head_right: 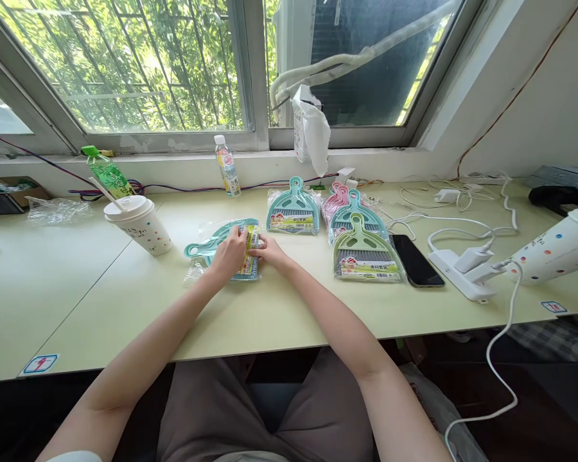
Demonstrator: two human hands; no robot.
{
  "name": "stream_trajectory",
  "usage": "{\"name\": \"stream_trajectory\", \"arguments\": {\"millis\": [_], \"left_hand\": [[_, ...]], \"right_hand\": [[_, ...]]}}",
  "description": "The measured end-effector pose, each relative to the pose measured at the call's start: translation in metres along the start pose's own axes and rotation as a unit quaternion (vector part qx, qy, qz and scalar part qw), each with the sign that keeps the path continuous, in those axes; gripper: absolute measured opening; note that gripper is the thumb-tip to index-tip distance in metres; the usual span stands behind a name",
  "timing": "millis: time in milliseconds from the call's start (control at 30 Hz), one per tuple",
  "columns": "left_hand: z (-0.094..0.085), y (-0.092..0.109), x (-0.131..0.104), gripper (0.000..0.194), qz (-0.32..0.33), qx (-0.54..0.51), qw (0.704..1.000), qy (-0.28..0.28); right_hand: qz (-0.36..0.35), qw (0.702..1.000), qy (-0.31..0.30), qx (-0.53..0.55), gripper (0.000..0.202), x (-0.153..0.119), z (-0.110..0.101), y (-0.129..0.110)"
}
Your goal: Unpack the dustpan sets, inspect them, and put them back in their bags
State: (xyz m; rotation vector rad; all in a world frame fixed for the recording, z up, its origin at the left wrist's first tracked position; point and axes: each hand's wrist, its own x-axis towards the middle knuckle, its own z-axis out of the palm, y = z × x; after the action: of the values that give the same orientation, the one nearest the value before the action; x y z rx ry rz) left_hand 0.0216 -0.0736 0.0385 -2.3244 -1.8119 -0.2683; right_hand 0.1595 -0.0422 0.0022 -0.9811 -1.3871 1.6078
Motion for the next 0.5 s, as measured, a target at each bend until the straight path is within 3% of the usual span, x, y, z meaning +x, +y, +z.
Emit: {"name": "stream_trajectory", "arguments": {"millis": [167, 300, 400, 500], "left_hand": [[0.001, -0.004, 0.001, 0.045, 0.001, -0.061, 0.998, 0.031], [0.009, -0.007, 0.005, 0.043, 0.016, -0.174, 0.981, 0.08], [0.014, -0.007, 0.006, 0.04, -0.01, -0.251, 0.953, 0.173], [0.02, -0.004, 0.005, 0.05, -0.095, -0.299, 0.9, 0.302]], "right_hand": [[-0.002, 1.0, -0.002, 0.008, 0.061, 0.0, 0.0, 0.002], [-0.026, 0.999, 0.035, 0.011, 0.062, 0.003, -0.001, 0.004], [-0.065, 0.993, 0.098, 0.031, 0.06, 0.006, -0.004, 0.004], [-0.112, 0.978, 0.159, 0.076, 0.06, 0.007, -0.006, 0.002]]}}
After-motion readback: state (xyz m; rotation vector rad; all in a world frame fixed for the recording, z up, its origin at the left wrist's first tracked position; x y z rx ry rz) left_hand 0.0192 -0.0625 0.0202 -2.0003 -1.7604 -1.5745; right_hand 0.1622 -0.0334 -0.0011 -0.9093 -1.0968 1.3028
